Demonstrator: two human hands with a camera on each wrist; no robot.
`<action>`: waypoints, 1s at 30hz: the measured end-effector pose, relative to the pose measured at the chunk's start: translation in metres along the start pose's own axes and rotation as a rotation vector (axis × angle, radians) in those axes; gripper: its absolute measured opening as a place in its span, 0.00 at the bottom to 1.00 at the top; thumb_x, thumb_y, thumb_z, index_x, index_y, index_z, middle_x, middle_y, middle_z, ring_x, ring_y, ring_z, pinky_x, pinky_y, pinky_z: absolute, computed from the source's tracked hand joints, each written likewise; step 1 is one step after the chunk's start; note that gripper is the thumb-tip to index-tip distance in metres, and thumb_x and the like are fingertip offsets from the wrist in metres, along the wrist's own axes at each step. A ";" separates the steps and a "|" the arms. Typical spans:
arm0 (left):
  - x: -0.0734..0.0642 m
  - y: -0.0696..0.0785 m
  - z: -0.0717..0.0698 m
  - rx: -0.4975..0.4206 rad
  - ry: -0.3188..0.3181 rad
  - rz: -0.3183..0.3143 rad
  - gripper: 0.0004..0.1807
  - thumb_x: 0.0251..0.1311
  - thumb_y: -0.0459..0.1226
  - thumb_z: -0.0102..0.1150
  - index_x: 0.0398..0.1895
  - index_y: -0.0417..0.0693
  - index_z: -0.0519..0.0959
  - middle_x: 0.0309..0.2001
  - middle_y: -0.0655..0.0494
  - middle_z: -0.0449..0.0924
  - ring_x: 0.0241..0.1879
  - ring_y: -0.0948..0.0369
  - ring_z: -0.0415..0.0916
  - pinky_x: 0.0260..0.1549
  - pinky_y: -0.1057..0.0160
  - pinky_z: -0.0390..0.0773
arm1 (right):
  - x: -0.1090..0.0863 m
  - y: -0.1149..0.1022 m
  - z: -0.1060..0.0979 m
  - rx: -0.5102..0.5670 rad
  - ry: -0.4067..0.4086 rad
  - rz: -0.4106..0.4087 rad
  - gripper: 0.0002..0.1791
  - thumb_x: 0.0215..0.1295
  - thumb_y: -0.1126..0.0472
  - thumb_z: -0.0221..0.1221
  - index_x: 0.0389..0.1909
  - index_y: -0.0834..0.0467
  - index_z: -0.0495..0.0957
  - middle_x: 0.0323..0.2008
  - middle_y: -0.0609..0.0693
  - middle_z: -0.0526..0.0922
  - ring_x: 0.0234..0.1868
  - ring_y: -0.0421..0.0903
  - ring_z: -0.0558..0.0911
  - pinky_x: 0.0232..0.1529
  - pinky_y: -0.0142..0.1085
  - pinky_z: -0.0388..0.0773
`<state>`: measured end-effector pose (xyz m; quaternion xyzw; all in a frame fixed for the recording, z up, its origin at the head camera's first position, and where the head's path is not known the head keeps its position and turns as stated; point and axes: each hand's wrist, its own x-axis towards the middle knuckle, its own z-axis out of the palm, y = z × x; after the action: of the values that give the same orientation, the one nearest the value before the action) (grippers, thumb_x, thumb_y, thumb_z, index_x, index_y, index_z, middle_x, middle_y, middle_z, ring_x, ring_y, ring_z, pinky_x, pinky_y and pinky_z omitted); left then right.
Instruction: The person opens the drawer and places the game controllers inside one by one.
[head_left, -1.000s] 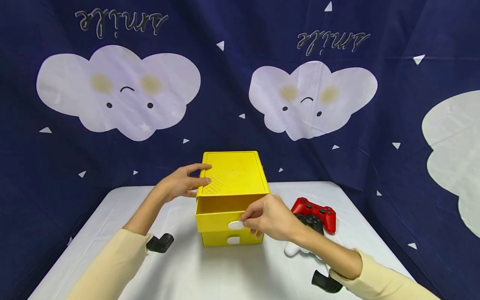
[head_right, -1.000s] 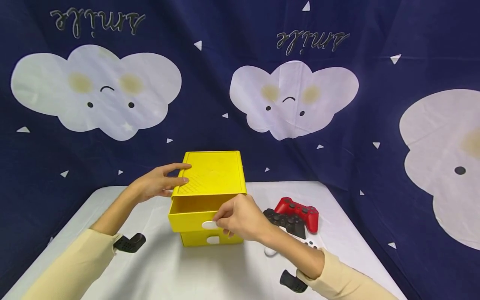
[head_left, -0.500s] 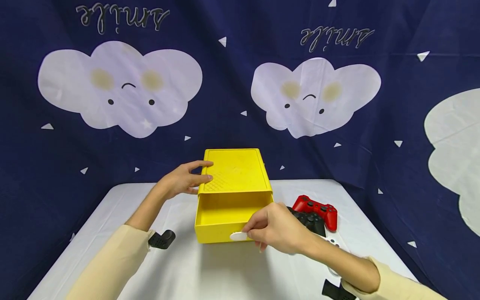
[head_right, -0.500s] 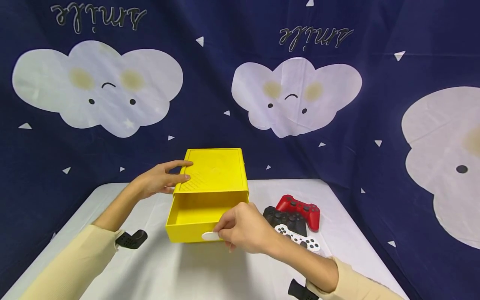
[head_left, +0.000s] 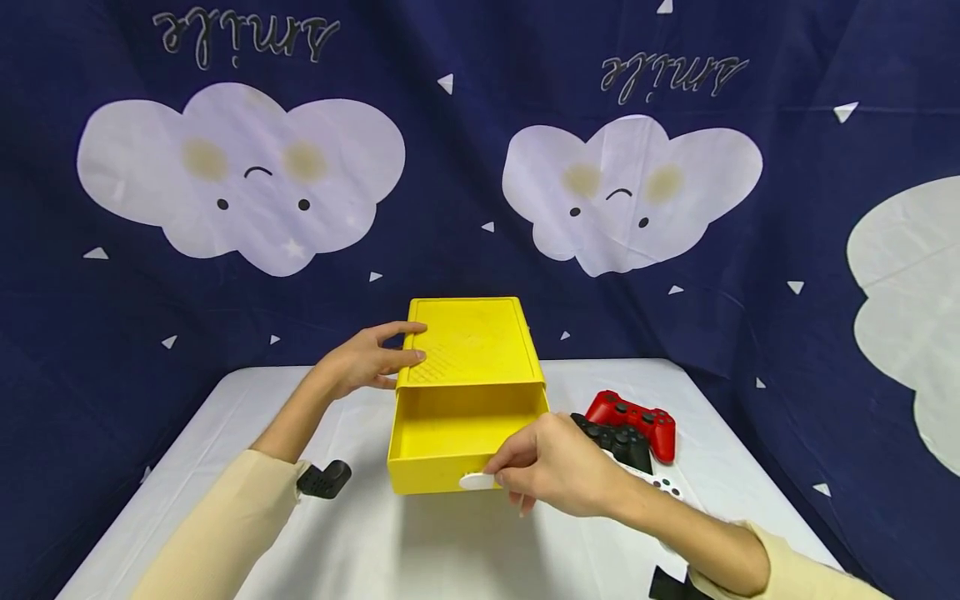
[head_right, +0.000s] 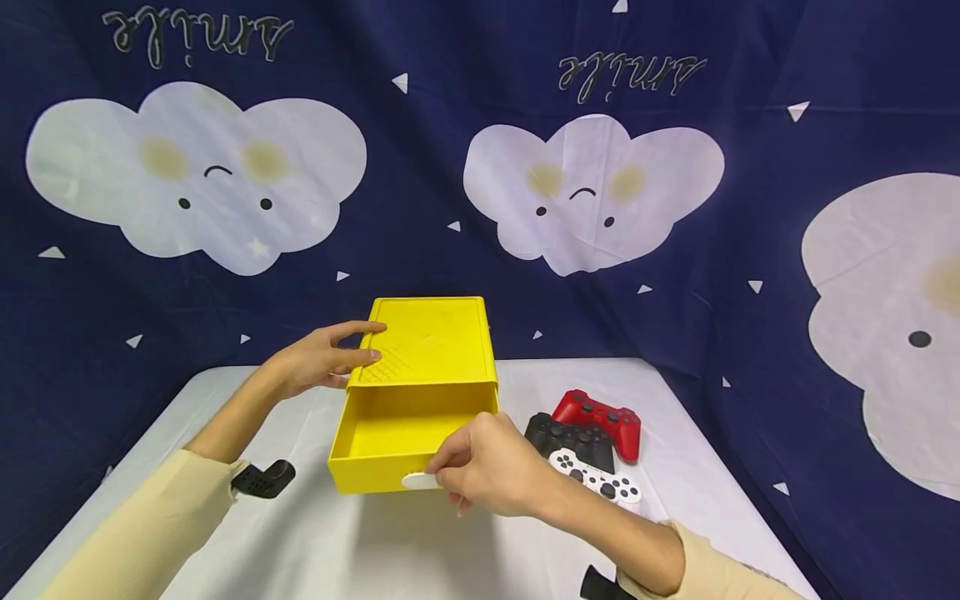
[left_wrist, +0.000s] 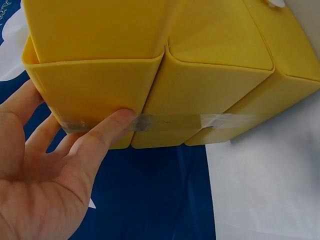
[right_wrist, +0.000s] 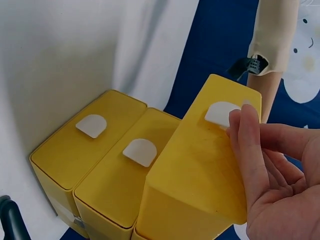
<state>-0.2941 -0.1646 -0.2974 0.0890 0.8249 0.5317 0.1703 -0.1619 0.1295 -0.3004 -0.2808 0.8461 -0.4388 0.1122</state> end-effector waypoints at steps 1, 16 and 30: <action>0.000 0.000 0.000 -0.006 0.002 -0.004 0.37 0.68 0.46 0.65 0.78 0.62 0.61 0.78 0.44 0.57 0.74 0.38 0.60 0.63 0.43 0.76 | 0.000 0.000 0.000 0.003 -0.002 0.001 0.07 0.61 0.71 0.64 0.35 0.61 0.89 0.20 0.49 0.86 0.18 0.46 0.85 0.24 0.36 0.86; 0.000 -0.001 -0.001 0.003 0.003 0.004 0.38 0.68 0.46 0.64 0.78 0.61 0.61 0.78 0.43 0.57 0.74 0.37 0.59 0.63 0.43 0.76 | -0.003 -0.005 -0.001 -0.003 -0.046 0.005 0.06 0.62 0.69 0.65 0.36 0.60 0.89 0.21 0.50 0.86 0.19 0.50 0.86 0.25 0.39 0.86; 0.001 -0.001 -0.001 0.007 -0.005 0.002 0.37 0.68 0.46 0.64 0.78 0.62 0.61 0.78 0.43 0.58 0.74 0.37 0.59 0.63 0.43 0.76 | -0.005 -0.011 -0.005 -0.086 -0.056 0.010 0.07 0.62 0.67 0.65 0.35 0.56 0.90 0.19 0.44 0.85 0.18 0.45 0.85 0.23 0.34 0.84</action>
<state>-0.2954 -0.1657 -0.2977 0.0920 0.8263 0.5287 0.1714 -0.1563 0.1306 -0.2887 -0.2932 0.8622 -0.3935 0.1259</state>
